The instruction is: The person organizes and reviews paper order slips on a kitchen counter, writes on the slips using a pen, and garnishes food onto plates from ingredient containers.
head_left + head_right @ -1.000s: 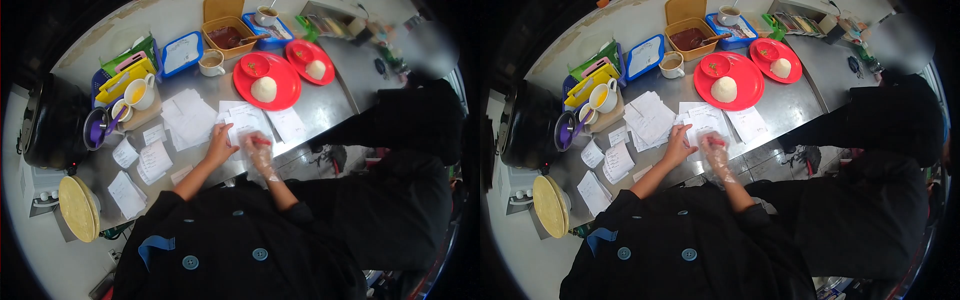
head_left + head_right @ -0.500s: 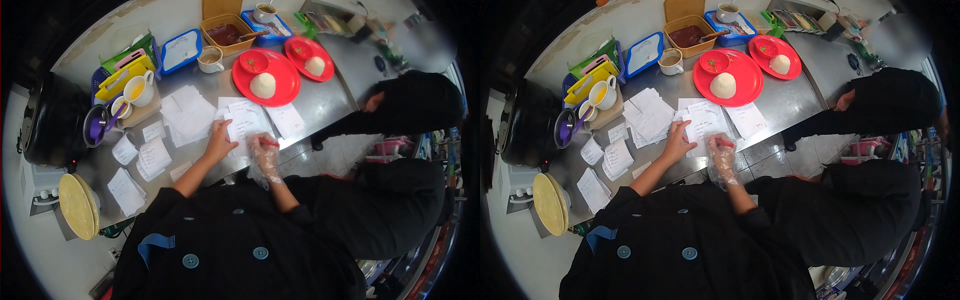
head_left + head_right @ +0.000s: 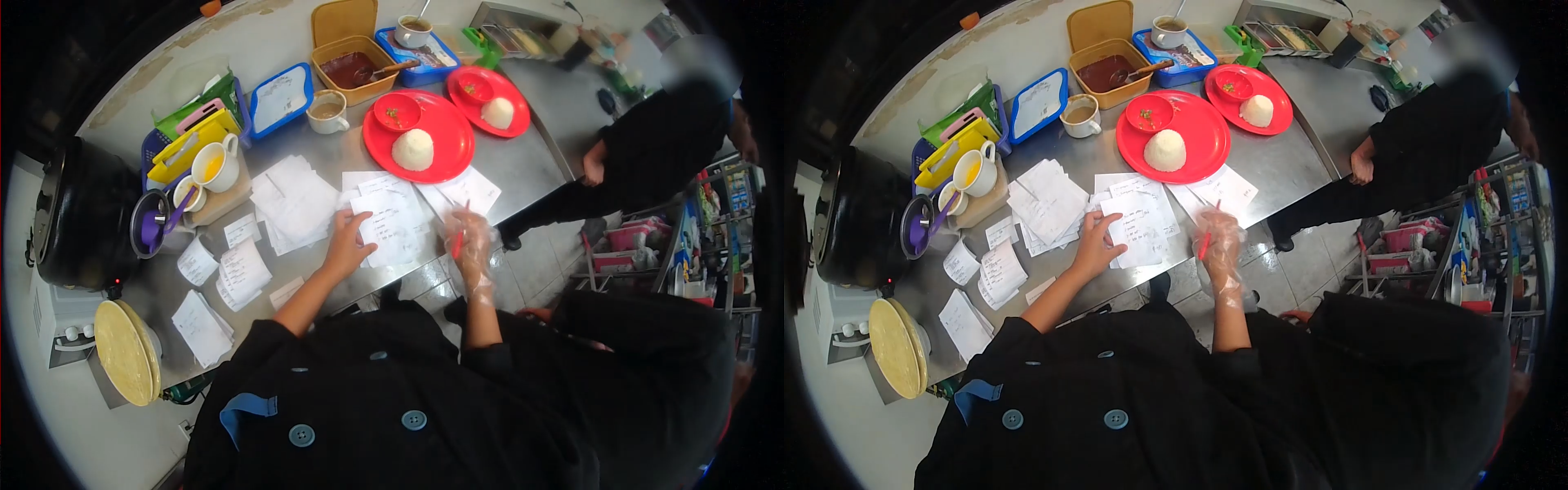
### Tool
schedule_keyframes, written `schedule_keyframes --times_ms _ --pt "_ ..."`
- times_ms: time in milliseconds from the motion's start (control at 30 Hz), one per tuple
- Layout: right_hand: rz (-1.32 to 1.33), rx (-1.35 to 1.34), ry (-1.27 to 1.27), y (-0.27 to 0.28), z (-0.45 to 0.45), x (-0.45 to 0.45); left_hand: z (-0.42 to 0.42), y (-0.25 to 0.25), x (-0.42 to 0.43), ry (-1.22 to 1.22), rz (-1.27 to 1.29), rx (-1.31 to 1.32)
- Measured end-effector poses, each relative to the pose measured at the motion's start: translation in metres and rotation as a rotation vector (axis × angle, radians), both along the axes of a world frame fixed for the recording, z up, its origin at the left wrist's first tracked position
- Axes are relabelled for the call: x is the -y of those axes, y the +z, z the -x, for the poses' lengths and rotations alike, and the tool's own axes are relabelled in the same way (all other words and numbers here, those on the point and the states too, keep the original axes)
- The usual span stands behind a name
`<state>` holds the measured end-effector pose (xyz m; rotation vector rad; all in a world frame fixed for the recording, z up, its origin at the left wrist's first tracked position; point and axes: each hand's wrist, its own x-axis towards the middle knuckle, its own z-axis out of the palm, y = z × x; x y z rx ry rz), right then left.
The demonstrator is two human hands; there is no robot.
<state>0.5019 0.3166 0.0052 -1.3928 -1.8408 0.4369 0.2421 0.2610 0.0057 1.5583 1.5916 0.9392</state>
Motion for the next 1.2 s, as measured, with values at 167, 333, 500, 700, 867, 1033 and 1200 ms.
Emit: schedule_keyframes --times_ms 167,333,500,700,867,1033,1200 --pt "-0.305 0.243 -0.176 0.050 -0.005 -0.005 0.000 -0.003 0.001 0.009 0.008 -0.001" --pt "-0.356 0.265 -0.186 0.021 -0.028 -0.035 -0.004 -0.001 0.002 0.024 0.001 -0.023" --pt "-0.361 0.359 -0.089 0.045 -0.029 -0.021 -0.009 0.025 0.010 0.072 -0.262 -0.361" --pt "-0.336 0.222 0.159 0.072 0.024 0.029 -0.039 0.030 -0.024 0.062 0.443 0.837" --pt "-0.349 0.199 0.325 0.094 0.058 0.051 -0.034 0.052 -0.034 0.154 0.386 1.167" --pt "-0.270 0.118 0.411 0.133 0.076 0.055 -0.010 0.078 -0.023 0.149 0.317 1.293" --pt "0.334 -0.821 0.331 0.155 0.105 0.064 -0.013 0.139 -0.004 0.202 0.151 1.247"
